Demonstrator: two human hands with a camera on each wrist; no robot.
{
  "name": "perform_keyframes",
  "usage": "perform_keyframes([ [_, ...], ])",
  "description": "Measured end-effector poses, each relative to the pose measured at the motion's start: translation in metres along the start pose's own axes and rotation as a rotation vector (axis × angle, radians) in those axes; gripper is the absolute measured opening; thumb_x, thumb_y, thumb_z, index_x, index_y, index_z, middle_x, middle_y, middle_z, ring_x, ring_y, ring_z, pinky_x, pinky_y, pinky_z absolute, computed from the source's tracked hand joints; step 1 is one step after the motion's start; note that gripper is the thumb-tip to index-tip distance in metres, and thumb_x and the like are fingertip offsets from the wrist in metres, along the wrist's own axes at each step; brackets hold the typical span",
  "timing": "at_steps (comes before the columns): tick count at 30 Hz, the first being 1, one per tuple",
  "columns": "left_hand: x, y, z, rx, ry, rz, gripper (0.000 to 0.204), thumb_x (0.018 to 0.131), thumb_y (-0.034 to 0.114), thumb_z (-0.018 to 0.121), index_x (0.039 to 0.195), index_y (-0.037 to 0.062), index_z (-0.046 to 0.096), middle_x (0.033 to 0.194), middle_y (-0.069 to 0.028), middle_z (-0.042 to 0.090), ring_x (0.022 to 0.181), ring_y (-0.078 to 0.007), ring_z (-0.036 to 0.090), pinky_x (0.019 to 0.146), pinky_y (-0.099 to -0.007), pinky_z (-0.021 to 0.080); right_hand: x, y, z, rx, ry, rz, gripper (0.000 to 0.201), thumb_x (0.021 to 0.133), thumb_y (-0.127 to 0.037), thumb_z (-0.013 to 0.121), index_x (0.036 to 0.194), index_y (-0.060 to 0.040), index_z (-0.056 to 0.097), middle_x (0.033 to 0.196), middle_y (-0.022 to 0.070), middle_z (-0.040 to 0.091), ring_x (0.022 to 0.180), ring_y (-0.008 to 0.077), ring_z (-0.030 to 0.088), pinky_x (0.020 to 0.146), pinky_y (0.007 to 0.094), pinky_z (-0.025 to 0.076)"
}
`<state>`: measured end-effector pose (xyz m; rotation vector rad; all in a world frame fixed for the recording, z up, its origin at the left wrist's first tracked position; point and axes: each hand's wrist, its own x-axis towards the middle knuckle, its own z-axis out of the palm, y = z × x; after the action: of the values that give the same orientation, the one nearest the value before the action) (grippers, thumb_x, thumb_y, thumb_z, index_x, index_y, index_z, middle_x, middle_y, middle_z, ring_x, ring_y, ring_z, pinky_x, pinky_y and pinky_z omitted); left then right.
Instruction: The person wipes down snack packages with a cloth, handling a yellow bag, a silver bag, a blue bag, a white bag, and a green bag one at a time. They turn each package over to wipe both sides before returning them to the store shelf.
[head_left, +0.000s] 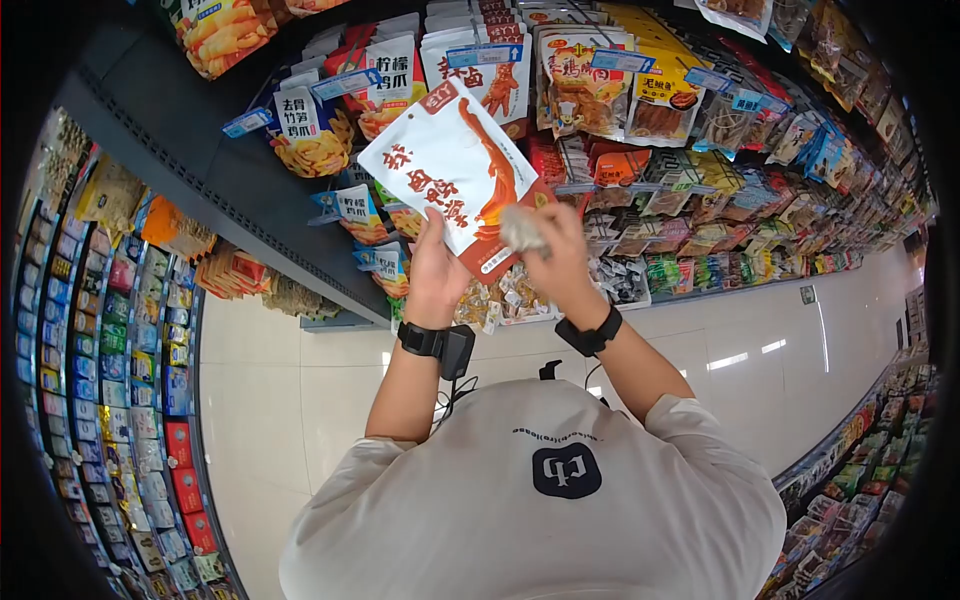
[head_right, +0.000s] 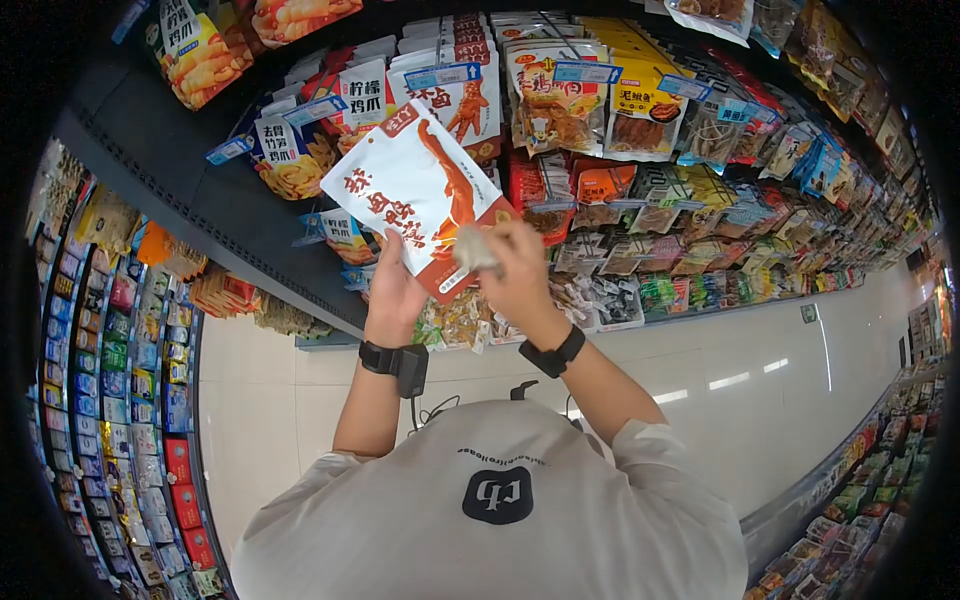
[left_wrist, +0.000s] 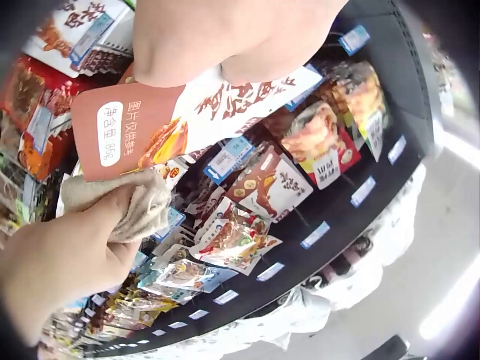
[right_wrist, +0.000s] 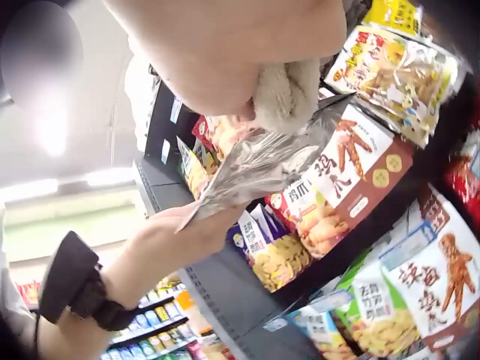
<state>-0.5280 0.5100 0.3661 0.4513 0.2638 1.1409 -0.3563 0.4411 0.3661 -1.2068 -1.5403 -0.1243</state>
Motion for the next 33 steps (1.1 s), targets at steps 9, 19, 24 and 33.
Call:
perform_keyframes([
  [9,-0.006,0.005,-0.002,-0.113,-0.044,-0.156,0.046,0.106,0.035,0.038,0.143,0.0073,0.038,0.146,-0.0102,0.046,0.132,-0.029,0.047,0.111,-0.0499,0.04,0.017,0.031,-0.019,0.011,0.183,0.214,0.033,0.077,-0.001,0.065,0.11,-0.0028,0.066,0.108,0.0091,0.062,0.107,0.026,0.057,0.094,0.0377,0.045],
  [19,-0.027,-0.002,0.019,-0.073,-0.018,-0.163,0.046,0.105,0.032,0.045,0.141,0.0044,0.038,0.143,-0.0133,0.048,0.13,-0.0291,0.05,0.108,-0.048,0.044,0.024,0.02,-0.029,0.595,0.04,0.617,0.032,0.089,-0.006,0.065,0.118,0.0029,0.057,0.111,0.0069,0.066,0.1,0.011,0.06,0.088,0.0267,0.048],
  [24,-0.028,-0.004,0.014,-0.083,0.053,-0.161,0.043,0.103,0.024,0.05,0.14,0.0029,0.04,0.14,-0.0154,0.051,0.126,-0.0294,0.054,0.103,-0.0456,0.049,0.03,-0.002,-0.023,0.466,0.496,0.451,0.022,0.088,-0.005,0.064,0.107,0.0015,0.056,0.107,0.008,0.06,0.099,0.0156,0.058,0.088,0.032,0.048],
  [33,-0.039,-0.002,0.028,0.086,0.137,0.002,0.039,0.104,0.014,0.046,0.138,-0.0033,0.039,0.137,-0.0165,0.052,0.124,-0.0282,0.054,0.104,-0.0432,0.049,0.03,-0.028,-0.023,0.124,0.199,0.229,0.035,0.078,-0.002,0.068,0.112,0.0002,0.062,0.103,0.0155,0.058,0.094,0.0333,0.062,0.081,0.0375,0.05],
])
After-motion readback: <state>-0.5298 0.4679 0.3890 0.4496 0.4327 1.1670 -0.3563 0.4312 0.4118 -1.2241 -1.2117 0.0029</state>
